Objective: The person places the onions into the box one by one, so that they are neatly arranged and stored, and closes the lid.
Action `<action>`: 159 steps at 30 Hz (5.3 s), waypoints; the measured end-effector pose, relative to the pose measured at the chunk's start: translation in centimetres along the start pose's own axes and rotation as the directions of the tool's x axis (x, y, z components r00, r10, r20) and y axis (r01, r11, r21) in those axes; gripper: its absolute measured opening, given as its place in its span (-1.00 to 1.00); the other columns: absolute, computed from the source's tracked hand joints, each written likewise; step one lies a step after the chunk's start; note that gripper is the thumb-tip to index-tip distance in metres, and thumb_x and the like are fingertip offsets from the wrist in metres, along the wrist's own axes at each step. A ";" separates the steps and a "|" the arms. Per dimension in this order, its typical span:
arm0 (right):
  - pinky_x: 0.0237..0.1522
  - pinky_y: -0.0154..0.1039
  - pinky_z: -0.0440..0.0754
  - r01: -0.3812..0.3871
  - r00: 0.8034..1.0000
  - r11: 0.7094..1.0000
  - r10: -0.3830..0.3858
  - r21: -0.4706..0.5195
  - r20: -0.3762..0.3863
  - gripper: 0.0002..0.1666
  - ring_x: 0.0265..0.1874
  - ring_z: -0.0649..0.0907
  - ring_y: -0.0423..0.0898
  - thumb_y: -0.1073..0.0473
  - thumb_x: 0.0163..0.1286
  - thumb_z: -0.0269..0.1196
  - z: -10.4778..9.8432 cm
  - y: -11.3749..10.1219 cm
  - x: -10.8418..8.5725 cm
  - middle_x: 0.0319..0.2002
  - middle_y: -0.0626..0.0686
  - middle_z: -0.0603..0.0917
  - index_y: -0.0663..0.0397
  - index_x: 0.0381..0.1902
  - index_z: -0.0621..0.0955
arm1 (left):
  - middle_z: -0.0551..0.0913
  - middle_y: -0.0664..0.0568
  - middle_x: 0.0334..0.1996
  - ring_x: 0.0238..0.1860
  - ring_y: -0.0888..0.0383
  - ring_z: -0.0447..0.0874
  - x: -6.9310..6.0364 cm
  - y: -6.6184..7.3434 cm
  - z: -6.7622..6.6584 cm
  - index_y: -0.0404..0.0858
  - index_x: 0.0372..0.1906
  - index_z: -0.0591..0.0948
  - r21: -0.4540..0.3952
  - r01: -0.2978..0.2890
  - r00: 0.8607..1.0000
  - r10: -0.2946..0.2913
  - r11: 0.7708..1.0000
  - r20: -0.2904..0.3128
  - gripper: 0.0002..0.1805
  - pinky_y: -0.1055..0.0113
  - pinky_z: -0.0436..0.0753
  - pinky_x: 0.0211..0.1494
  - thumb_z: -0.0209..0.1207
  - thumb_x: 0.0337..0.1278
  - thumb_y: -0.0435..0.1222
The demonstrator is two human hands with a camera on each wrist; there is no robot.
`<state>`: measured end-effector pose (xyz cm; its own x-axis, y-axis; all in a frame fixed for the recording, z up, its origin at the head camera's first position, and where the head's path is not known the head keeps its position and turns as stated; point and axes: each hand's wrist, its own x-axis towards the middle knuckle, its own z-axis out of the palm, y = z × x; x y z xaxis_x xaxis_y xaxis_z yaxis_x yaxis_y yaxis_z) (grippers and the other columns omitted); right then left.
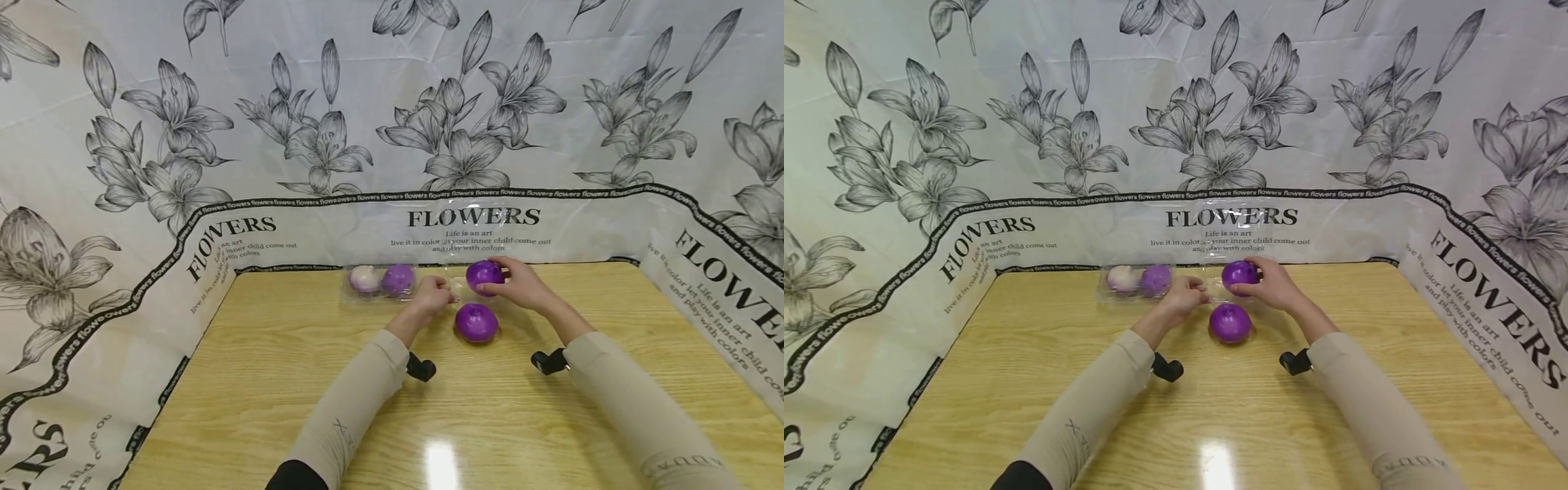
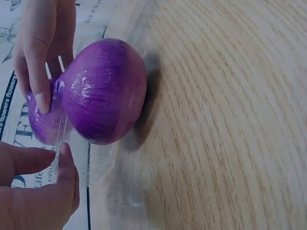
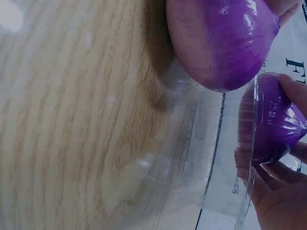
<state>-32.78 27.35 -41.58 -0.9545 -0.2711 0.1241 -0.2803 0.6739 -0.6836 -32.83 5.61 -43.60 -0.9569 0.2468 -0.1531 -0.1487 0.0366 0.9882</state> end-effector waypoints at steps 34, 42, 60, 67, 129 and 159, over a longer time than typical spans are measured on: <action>0.25 0.30 0.55 0.077 0.992 0.982 -0.058 -0.175 0.111 -0.09 0.17 0.57 0.38 -0.05 0.30 0.45 2.1 -0.1 3.6 0.21 0.47 0.54 0.45 0.37 0.40 | 0.53 -0.17 -0.11 -0.22 0.11 0.54 -0.2 0.1 0.1 -0.63 0.40 0.30 0.058 0.014 0.999 -0.012 0.998 -0.039 -0.33 0.22 0.71 0.06 0.07 0.11 -0.68; 0.23 0.32 0.55 0.053 0.991 0.981 -0.029 -0.185 0.131 -0.08 0.16 0.56 0.38 -0.08 0.30 0.45 2.1 -0.1 3.7 0.18 0.48 0.55 0.45 0.35 0.38 | 0.47 -0.06 -0.24 -0.34 0.21 0.42 -0.1 0.2 0.0 -0.64 0.34 0.36 0.092 0.005 0.999 -0.001 0.996 -0.041 -0.43 0.48 0.45 -0.33 0.05 0.18 -0.64; 0.22 0.35 0.57 0.076 0.989 0.973 -0.046 -0.220 0.139 -0.05 0.24 0.49 0.48 -0.09 0.39 0.37 -1.3 -0.7 0.0 0.32 0.54 0.41 0.50 0.42 0.31 | 0.47 -0.02 -0.29 -0.36 0.21 0.42 -0.3 0.2 0.2 -0.61 0.34 0.39 0.097 0.019 0.998 -0.013 0.995 -0.061 -0.42 0.49 0.43 -0.36 0.11 0.17 -0.65; 0.17 0.35 0.60 0.132 0.984 0.965 -0.100 -0.227 0.145 -0.17 0.16 0.54 0.49 -0.01 0.46 0.31 -2.7 -1.4 -2.2 0.29 0.54 0.44 0.51 0.40 0.34 | 0.51 -0.08 -0.20 -0.17 0.10 0.60 -0.2 0.1 0.3 -0.63 0.39 0.33 0.061 0.024 0.998 -0.020 0.998 -0.062 -0.37 0.34 0.67 -0.07 0.09 0.16 -0.68; -0.12 -0.11 0.78 -0.143 0.983 0.970 0.117 0.194 0.142 -0.12 -0.03 0.67 0.11 -0.03 0.36 0.42 4.4 -1.6 -6.3 0.13 0.41 0.60 0.53 0.34 0.39 | 0.51 -0.29 0.18 0.09 -0.06 0.64 -0.2 0.0 0.4 -0.58 0.40 0.34 0.042 0.042 0.997 -0.039 0.998 -0.072 -0.36 0.29 0.70 0.18 0.17 0.19 -0.64; 0.22 0.18 0.64 -0.120 0.990 0.990 0.113 0.073 0.086 0.01 0.15 0.60 0.30 -0.10 0.33 0.44 1.6 -1.9 -7.8 0.17 0.46 0.58 0.56 0.39 0.32 | 0.52 -0.30 0.14 0.13 -0.09 0.61 0.0 -0.1 0.4 -0.60 0.42 0.30 0.039 0.019 0.998 -0.016 0.999 -0.060 -0.33 0.26 0.71 0.20 0.14 0.16 -0.67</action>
<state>-24.62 27.09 -42.45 -0.9679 -0.2509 -0.0165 -0.1556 0.6493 -0.7445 -32.72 5.95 -43.73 -0.9676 0.1878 -0.1690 -0.1565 0.0794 0.9845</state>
